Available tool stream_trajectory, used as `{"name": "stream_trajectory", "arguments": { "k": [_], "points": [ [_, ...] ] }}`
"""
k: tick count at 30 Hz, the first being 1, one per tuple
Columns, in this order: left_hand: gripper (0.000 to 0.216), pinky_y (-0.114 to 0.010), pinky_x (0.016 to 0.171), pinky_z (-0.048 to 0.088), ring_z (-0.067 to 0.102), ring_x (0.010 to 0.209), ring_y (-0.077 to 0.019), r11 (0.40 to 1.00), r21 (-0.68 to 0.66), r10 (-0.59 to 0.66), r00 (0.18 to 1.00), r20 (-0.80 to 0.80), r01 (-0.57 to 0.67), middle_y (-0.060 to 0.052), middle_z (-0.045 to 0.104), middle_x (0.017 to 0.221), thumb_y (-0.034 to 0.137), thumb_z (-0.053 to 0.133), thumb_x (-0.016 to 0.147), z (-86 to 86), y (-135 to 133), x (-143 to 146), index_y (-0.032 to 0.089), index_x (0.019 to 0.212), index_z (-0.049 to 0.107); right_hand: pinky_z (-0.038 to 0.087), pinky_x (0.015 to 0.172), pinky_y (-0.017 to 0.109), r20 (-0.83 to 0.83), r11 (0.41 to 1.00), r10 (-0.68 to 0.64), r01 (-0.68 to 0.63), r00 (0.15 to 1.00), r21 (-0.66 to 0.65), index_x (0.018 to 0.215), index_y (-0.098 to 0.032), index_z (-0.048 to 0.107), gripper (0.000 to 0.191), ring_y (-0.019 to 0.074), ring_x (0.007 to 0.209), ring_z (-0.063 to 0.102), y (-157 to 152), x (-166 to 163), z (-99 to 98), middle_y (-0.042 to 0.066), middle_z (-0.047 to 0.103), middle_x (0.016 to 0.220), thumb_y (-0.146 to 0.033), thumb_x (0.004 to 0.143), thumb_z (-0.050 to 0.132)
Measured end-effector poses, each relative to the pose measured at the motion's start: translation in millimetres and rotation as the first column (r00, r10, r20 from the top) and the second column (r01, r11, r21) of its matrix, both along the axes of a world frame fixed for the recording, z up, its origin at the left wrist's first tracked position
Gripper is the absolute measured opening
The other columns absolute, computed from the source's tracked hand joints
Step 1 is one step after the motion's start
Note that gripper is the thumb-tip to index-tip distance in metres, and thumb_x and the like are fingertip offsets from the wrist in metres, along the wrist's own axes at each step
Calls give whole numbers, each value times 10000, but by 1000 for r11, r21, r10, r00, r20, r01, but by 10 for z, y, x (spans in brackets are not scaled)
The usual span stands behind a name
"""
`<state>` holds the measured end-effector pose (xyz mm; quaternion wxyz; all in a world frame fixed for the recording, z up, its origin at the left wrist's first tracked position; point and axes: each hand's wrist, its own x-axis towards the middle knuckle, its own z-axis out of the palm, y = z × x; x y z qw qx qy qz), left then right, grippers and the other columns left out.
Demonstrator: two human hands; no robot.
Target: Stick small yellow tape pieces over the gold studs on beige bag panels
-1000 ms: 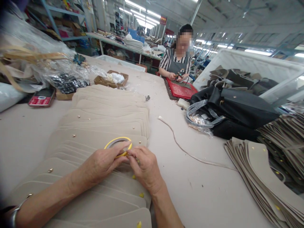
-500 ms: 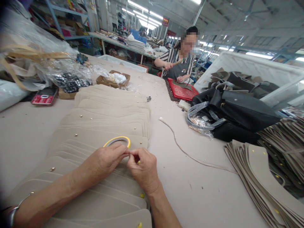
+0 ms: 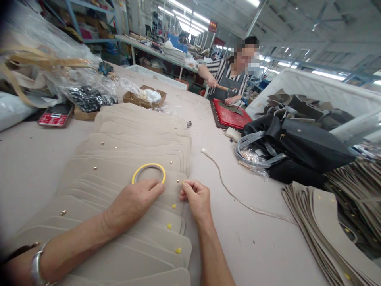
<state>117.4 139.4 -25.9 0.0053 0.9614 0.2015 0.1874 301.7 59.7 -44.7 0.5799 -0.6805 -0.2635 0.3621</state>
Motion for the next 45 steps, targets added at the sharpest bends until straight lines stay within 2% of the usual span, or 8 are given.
{"name": "stream_trajectory", "arguments": {
  "k": [5,15,21,25,32,39,41,45],
  "points": [
    [132,-308,647,489,562,786,-220,999,-41,25,978,-209,-34,-56,596,838,96,496,900,-30,38,42,188,844,571,498,457,211,120,998,62,-60,991,-26,760,-134,697,322,102,442,576,48,-40,-53,-16,620,552,-452,717,726],
    [166,-338,656,500,548,791,-241,995,-80,36,976,-215,-54,-69,585,839,81,454,908,-22,13,53,185,850,569,452,440,190,476,994,106,-74,873,-86,741,-166,676,215,109,484,535,139,-160,-67,-27,588,555,-352,820,600],
    [161,-348,685,508,551,820,-245,990,-115,48,970,-239,-77,-75,590,868,83,456,911,11,25,42,179,857,575,485,401,204,312,997,2,21,950,-72,1043,-166,586,345,115,420,558,135,-150,-107,-64,601,550,-381,782,655],
    [169,-340,702,499,543,830,-239,988,-134,50,973,-225,-81,-72,586,874,72,452,907,-3,30,27,178,865,576,528,455,222,187,1000,-26,28,982,-10,904,-156,600,293,119,445,604,59,-130,-137,-23,643,587,-429,802,627],
    [169,-330,715,486,536,824,-223,984,-150,64,983,-170,-90,-62,589,878,99,443,926,-16,72,11,181,877,583,498,411,201,323,998,-5,24,946,-54,823,-163,713,311,119,447,572,82,-227,-128,-22,618,544,-464,791,639],
    [168,-380,827,454,532,957,-254,981,-39,187,982,-26,-188,-99,626,970,145,444,951,-7,316,34,154,1012,601,455,362,198,346,996,49,-18,937,-92,822,-160,693,265,117,430,548,150,-199,-111,-14,608,600,-402,835,585],
    [164,-382,804,444,537,921,-256,979,-23,203,978,-45,-204,-93,629,935,142,456,941,-10,353,51,161,998,609,513,455,232,472,997,74,-58,878,-48,898,-163,695,213,138,515,596,140,-160,-85,13,647,699,-333,850,576],
    [163,-380,786,417,533,871,-251,981,17,194,980,-47,-194,-82,630,882,137,454,933,10,375,56,170,967,611,534,799,292,795,981,96,-192,599,27,1091,-213,677,328,181,875,654,136,-112,-32,68,664,988,-92,855,485]
  ]
}}
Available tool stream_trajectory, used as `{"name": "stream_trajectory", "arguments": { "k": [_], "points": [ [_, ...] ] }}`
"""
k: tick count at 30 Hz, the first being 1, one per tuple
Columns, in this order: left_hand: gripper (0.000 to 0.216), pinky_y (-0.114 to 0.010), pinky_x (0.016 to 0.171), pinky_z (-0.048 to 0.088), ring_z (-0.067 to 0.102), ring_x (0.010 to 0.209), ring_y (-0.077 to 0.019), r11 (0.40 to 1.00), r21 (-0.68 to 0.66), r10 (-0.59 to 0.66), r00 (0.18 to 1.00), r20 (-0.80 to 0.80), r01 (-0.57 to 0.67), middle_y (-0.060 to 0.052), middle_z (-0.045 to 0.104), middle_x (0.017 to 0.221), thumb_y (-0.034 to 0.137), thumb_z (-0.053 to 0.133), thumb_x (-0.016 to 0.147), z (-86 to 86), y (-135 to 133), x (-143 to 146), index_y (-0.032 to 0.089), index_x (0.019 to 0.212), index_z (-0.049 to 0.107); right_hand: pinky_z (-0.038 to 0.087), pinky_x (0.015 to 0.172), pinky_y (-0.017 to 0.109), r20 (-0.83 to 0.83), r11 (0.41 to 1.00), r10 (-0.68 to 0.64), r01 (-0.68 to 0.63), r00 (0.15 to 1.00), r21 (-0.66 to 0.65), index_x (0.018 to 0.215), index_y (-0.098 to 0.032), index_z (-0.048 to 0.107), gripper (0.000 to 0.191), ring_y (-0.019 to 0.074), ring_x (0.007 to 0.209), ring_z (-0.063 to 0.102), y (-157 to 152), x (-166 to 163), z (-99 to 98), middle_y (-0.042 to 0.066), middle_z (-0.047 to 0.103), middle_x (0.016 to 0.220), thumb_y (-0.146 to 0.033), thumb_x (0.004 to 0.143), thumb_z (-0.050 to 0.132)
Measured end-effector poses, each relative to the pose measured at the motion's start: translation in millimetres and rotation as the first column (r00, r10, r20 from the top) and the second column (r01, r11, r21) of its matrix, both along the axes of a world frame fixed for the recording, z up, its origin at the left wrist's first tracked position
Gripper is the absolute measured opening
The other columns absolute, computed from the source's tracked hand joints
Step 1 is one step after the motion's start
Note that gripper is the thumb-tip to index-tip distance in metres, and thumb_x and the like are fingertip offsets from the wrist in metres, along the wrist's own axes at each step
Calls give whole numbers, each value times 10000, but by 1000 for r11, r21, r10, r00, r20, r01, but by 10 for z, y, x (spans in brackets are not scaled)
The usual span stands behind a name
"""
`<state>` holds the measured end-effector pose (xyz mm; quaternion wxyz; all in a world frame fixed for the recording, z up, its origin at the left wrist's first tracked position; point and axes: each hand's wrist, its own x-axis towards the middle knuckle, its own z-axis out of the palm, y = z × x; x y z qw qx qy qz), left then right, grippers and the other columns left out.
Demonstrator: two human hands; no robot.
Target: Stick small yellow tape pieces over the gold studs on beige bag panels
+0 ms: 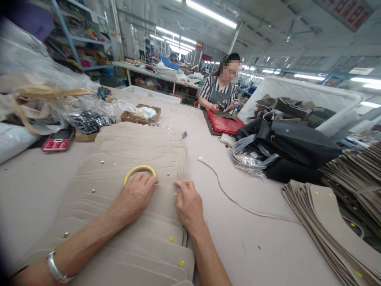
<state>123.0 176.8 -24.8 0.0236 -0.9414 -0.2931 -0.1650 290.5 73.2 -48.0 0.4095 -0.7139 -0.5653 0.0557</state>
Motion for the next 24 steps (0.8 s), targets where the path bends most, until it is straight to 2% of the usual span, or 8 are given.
{"name": "stream_trajectory", "arguments": {
  "k": [2,6,12,16,19,21,24],
  "points": [
    [173,-385,789,405,529,842,-248,1000,14,-21,1000,-18,22,-76,626,845,140,436,938,23,-15,-28,172,940,607,519,830,277,85,999,28,-25,996,-37,1120,-229,665,426,178,920,652,0,-1,3,67,652,1021,-16,833,433],
    [193,-392,782,395,524,801,-246,995,-37,-94,991,-92,91,-56,607,761,146,419,937,58,-117,-150,186,846,584,517,825,266,129,995,22,-10,991,-97,1142,-220,651,498,181,906,652,-18,-3,-45,62,647,1011,32,784,413],
    [220,-353,727,427,536,764,-218,977,-132,-179,982,-64,169,-47,608,776,133,388,936,14,-245,-341,188,835,576,511,820,269,112,998,30,-23,993,-62,1133,-228,663,520,179,910,643,-31,28,-72,57,653,997,39,758,420],
    [237,-309,763,506,626,850,-189,953,-160,-232,960,158,256,-62,679,917,154,366,960,27,-219,-394,180,1044,586,518,773,282,-74,998,53,-51,996,39,1088,-192,685,353,178,869,646,-82,-17,52,60,681,960,-61,834,479],
    [262,-251,816,539,676,938,-151,918,-197,-270,907,322,343,-45,711,1051,191,385,983,94,-245,-387,206,1197,535,512,693,256,-277,988,151,-137,949,68,1010,-182,711,224,159,776,648,-163,-111,175,38,706,880,-154,869,539],
    [322,-239,870,539,676,1008,-140,904,-213,-286,894,346,372,-43,704,1133,204,397,988,137,-287,-368,220,1301,472,505,711,252,-335,969,247,-229,909,91,983,-188,717,203,156,799,652,-212,-181,238,35,714,885,-164,878,545],
    [440,-259,916,535,652,1090,-147,905,-206,-296,899,322,371,-69,670,1224,196,386,993,161,-342,-346,212,1429,327,503,744,250,-328,942,335,-310,883,128,1011,-194,706,224,150,835,650,-251,-258,287,42,713,944,-129,872,543]
  ]
}}
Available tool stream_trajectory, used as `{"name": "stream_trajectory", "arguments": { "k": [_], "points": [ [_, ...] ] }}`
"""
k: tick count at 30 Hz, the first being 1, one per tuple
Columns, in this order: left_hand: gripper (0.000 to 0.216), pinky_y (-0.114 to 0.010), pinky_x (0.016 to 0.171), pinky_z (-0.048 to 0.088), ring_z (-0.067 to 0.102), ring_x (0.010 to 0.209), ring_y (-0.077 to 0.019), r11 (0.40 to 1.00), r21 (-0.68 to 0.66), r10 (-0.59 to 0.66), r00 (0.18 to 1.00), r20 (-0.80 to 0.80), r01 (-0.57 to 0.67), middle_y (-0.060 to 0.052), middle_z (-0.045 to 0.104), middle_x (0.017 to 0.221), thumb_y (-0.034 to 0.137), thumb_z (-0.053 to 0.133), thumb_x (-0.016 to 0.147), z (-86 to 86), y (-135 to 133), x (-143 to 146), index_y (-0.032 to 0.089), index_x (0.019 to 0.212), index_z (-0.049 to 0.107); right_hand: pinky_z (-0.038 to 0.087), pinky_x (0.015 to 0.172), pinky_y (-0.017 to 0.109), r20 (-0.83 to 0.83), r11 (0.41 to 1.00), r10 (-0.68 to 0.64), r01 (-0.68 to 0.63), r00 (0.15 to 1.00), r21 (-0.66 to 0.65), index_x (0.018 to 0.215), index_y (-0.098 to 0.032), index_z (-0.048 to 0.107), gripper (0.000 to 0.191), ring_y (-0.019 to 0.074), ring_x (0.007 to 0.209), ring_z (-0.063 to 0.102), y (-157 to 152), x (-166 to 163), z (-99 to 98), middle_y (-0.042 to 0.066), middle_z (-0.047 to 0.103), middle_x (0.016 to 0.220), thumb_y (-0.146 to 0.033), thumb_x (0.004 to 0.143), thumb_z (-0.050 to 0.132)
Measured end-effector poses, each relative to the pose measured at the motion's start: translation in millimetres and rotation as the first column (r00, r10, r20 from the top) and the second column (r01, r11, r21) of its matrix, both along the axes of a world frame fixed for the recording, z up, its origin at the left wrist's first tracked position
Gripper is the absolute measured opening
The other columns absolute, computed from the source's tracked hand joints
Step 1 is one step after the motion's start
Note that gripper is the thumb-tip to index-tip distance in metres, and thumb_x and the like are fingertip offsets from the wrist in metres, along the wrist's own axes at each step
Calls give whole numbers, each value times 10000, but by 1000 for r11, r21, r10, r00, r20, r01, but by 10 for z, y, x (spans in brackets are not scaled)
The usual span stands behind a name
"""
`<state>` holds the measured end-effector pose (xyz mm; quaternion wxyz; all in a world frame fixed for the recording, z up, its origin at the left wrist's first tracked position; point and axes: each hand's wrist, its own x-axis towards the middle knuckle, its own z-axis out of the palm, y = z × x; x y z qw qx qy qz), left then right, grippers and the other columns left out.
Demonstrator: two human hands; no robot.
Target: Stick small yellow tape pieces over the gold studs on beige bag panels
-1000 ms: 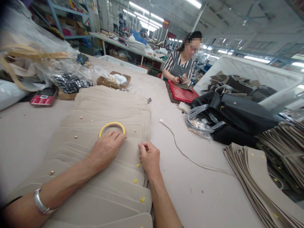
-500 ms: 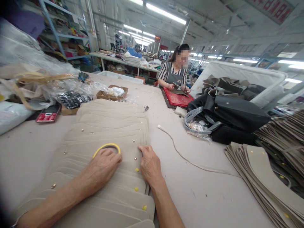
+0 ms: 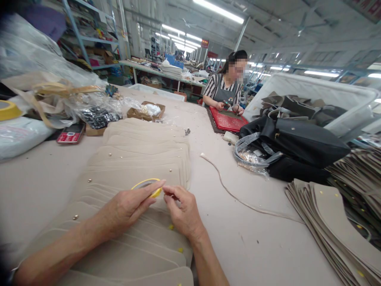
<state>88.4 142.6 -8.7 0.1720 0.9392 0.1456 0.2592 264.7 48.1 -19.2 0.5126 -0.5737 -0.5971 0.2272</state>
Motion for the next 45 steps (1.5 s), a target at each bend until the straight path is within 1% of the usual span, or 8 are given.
{"name": "stream_trajectory", "arguments": {
  "k": [11,19,21,24,26,29,35,45],
  "points": [
    [321,-331,767,571,698,935,-208,997,74,41,996,-84,-35,-95,708,1067,230,340,1006,-125,-6,-13,163,1317,386,483,688,254,257,992,-48,15,965,129,877,-177,664,141,152,728,629,28,-122,-53,43,686,792,-110,869,540],
    [156,-270,585,432,623,686,-167,994,-35,93,985,-145,-99,7,615,762,161,387,967,-15,-7,71,203,879,509,447,568,227,393,963,-214,125,894,239,759,-164,650,182,123,552,573,65,-165,-109,13,632,631,-86,808,493],
    [179,-273,590,415,593,669,-166,995,4,96,987,-126,-97,4,589,738,145,386,958,-13,-2,99,197,842,511,459,570,228,317,965,-236,183,919,187,745,-168,661,170,122,551,583,67,-183,-83,12,650,637,-103,789,510],
    [217,-276,563,382,534,622,-162,992,102,82,995,-47,-77,5,548,700,126,366,956,-17,-26,133,197,812,514,460,500,214,-15,953,-293,290,956,-87,719,-167,658,116,116,490,583,99,-163,-43,-6,648,579,-200,783,567],
    [218,-278,549,367,505,607,-163,985,157,76,997,5,-75,9,531,690,125,371,957,-29,-51,142,200,814,517,440,434,202,-238,913,-361,288,902,-289,704,-161,644,142,108,423,559,132,-91,-39,-27,616,510,-288,760,613],
    [170,-281,564,385,511,633,-172,973,205,125,990,-59,-110,3,542,707,146,428,952,-74,-59,139,197,822,524,445,414,195,-357,864,-394,209,847,-458,717,-141,653,230,97,396,552,158,71,-86,-25,620,509,-366,694,689],
    [69,-323,628,461,562,762,-229,965,239,198,891,-408,-105,-46,615,840,131,555,893,-174,-9,155,185,850,553,487,473,193,-266,843,-318,143,910,-519,776,-128,694,297,87,459,557,114,217,-249,-3,642,576,-423,742,695],
    [97,-323,643,442,519,734,-209,956,264,226,898,-377,-130,-47,590,823,142,509,914,-235,-7,165,182,840,557,444,540,230,190,880,-219,278,957,-386,711,-174,697,201,129,520,560,166,140,-197,-13,632,564,-308,813,588]
  ]
}}
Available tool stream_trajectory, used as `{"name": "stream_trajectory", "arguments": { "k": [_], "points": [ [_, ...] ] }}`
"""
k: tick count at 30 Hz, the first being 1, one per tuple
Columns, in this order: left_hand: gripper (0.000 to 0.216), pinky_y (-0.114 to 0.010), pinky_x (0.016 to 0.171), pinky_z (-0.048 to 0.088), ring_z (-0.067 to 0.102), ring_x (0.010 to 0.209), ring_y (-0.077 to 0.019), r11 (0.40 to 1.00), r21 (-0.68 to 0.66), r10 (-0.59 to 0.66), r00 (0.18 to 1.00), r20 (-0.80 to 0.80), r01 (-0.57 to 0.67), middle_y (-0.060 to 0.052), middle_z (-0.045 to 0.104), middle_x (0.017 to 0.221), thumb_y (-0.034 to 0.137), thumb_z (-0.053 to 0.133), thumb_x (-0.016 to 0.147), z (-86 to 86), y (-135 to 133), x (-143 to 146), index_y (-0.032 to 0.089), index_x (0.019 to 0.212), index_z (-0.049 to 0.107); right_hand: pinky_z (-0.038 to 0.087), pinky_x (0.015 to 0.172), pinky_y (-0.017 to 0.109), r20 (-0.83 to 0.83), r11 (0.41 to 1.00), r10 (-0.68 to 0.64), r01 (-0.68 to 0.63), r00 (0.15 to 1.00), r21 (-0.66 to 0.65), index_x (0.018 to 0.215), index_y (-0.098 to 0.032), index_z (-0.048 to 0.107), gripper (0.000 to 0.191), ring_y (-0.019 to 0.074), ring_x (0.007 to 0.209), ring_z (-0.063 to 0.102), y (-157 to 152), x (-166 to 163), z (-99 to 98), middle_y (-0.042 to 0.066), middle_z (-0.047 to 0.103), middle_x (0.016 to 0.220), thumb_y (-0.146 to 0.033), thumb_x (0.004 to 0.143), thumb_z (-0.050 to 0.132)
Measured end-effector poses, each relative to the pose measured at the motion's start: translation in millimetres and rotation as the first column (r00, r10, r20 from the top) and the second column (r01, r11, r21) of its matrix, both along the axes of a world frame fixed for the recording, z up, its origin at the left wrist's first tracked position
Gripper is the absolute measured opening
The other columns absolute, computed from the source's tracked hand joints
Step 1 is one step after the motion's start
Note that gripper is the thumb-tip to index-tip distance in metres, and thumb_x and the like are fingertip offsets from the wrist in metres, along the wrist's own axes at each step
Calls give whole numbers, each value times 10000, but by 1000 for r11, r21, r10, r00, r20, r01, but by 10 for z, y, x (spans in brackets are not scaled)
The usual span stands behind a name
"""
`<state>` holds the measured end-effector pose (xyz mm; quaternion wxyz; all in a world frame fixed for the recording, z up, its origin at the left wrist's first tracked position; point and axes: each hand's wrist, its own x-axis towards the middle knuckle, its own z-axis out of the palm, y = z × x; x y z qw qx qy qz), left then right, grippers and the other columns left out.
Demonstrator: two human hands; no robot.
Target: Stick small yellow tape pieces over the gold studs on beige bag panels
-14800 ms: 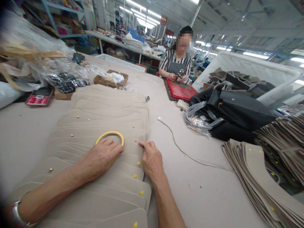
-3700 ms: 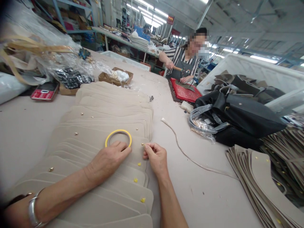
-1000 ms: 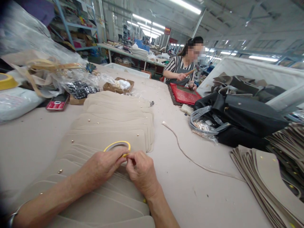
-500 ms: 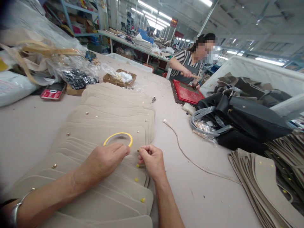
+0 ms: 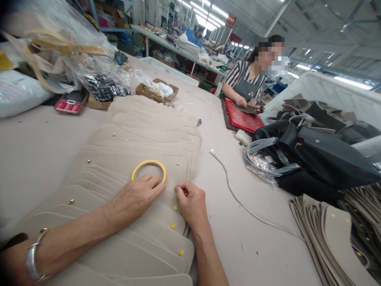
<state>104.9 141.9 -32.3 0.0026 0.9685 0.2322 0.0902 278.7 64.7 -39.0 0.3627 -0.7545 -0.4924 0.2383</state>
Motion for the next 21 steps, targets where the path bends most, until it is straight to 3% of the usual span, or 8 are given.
{"name": "stream_trajectory", "arguments": {
  "k": [3,5,8,12,17,21],
  "points": [
    [94,-338,642,433,516,734,-221,1000,5,4,1000,13,-4,-50,588,823,137,511,908,-13,1,3,189,845,558,444,569,238,59,1000,16,-16,998,6,707,-186,700,198,135,540,571,20,-4,5,-12,638,574,-293,818,575],
    [95,-342,645,429,517,735,-224,1000,11,10,1000,6,-10,-52,588,819,129,514,902,-13,4,10,190,844,559,444,556,236,50,1000,-16,16,999,11,808,-192,704,146,136,526,569,25,10,-14,-30,619,547,-295,806,601],
    [101,-341,662,427,515,733,-216,1000,14,18,1000,-4,-18,-52,585,814,117,510,899,-7,10,15,184,842,561,418,452,218,-111,991,-133,132,985,-22,985,-192,644,262,125,436,528,-6,64,-58,-75,568,495,-352,779,660],
    [142,-345,655,422,516,735,-222,1000,2,10,1000,11,-10,-58,580,812,88,478,895,7,14,5,186,830,556,438,458,217,-309,995,-103,97,945,-35,821,-175,656,241,115,466,542,-97,116,-93,-28,622,576,-415,812,633],
    [157,-344,653,417,511,737,-226,1000,-11,17,1000,15,-17,-59,581,804,70,472,885,41,4,-1,187,818,552,471,650,267,8,998,-34,33,999,49,783,-195,736,186,165,660,627,-84,41,-86,21,720,729,-314,840,606],
    [157,-347,667,426,510,748,-228,998,-56,16,1000,19,-15,-58,584,820,61,465,876,74,9,0,186,857,557,458,670,264,174,997,19,-31,985,66,792,-204,729,177,166,670,632,8,0,-63,18,715,736,-273,856,579]
  ]
}}
